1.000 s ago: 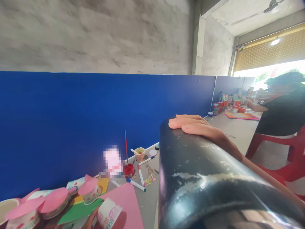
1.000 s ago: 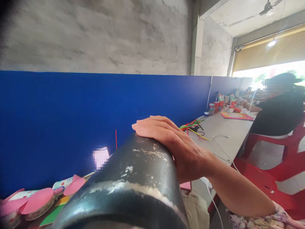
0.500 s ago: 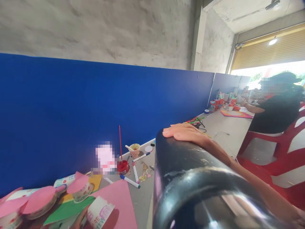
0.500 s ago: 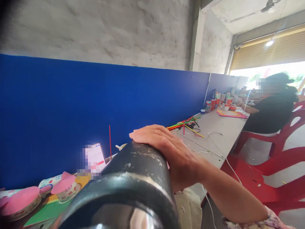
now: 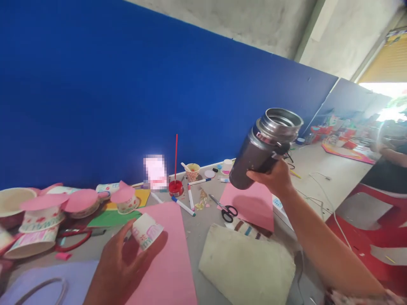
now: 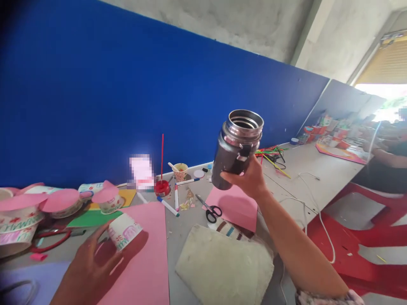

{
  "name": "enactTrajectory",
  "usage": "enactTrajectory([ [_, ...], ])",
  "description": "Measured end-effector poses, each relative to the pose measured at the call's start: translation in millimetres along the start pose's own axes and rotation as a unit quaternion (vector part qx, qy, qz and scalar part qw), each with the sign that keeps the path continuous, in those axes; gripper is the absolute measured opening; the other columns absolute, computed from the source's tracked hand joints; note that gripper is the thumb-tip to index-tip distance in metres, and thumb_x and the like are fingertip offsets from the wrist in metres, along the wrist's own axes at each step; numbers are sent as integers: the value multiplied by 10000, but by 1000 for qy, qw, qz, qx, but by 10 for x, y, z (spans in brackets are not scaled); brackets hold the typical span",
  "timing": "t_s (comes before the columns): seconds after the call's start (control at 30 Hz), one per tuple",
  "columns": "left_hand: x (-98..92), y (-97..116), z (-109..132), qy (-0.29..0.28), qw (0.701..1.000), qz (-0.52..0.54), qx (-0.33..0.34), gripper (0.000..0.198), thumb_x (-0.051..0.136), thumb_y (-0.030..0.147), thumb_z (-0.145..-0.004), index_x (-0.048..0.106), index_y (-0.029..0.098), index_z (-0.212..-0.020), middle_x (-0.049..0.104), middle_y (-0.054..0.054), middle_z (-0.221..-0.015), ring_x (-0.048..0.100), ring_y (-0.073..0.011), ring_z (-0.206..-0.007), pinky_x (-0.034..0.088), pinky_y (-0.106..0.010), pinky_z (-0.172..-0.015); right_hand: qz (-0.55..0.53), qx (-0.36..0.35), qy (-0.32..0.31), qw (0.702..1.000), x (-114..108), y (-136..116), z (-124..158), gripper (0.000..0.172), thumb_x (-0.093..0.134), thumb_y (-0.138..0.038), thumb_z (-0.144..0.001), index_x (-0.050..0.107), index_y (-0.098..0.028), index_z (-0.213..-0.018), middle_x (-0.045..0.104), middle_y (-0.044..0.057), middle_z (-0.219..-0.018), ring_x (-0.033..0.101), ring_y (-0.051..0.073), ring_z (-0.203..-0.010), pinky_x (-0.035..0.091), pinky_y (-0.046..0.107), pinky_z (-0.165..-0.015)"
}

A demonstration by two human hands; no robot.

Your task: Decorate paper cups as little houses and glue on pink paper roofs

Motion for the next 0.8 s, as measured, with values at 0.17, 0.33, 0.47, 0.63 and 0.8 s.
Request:
enactTrajectory([
  [0.17,-28,141,-4,16,998,-4,54,651,647,609,-858,499,277,-1398,594,-157,-1334,603,-428,-1255,557,-680,-990,-121,71,-20,990,563,505,-147,633,907,-446,-534,650,-235,-1073,799,72,-1060,747,308,-961,605,497,-910],
  [0.33,-23,53,-1,10,993,-16,114,599,652,473,-895,473,284,-1434,562,-167,-1338,579,-419,-1278,524,-691,-1047,-88,122,-19,988,959,998,-139,680,912,-436,-512,638,-187,-1083,793,117,-1073,741,318,-961,601,497,-891],
  [0.47,-26,70,11,10,990,-29,137,592,644,424,-919,451,272,-1458,558,-171,-1344,581,-407,-1284,536,-670,-1048,-50,141,-23,988,1094,1177,-117,701,922,-427,-500,628,-178,-1086,782,136,-1101,732,327,-981,593,505,-898],
  [0.63,-47,104,28,37,986,-52,153,594,629,390,-934,434,276,-1483,527,-163,-1360,572,-391,-1290,548,-640,-1051,-20,143,-30,989,1195,1261,-47,737,925,-425,-495,618,-181,-1119,777,146,-1103,729,343,-1002,589,524,-918],
  [0.8,-61,117,37,39,983,-70,163,601,633,315,-933,414,290,-1491,504,-150,-1402,541,-368,-1319,526,-622,-1081,-25,138,-19,990,1276,1366,18,802,890,-496,-534,577,-170,-1196,748,170,-1170,715,358,-1061,571,544,-962],
])
Point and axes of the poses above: each hand's wrist, its own z-axis away from the middle knuckle, its own x-axis out of the palm, y = z × x, the point moved 6 cm from there along -z, towards the middle knuckle
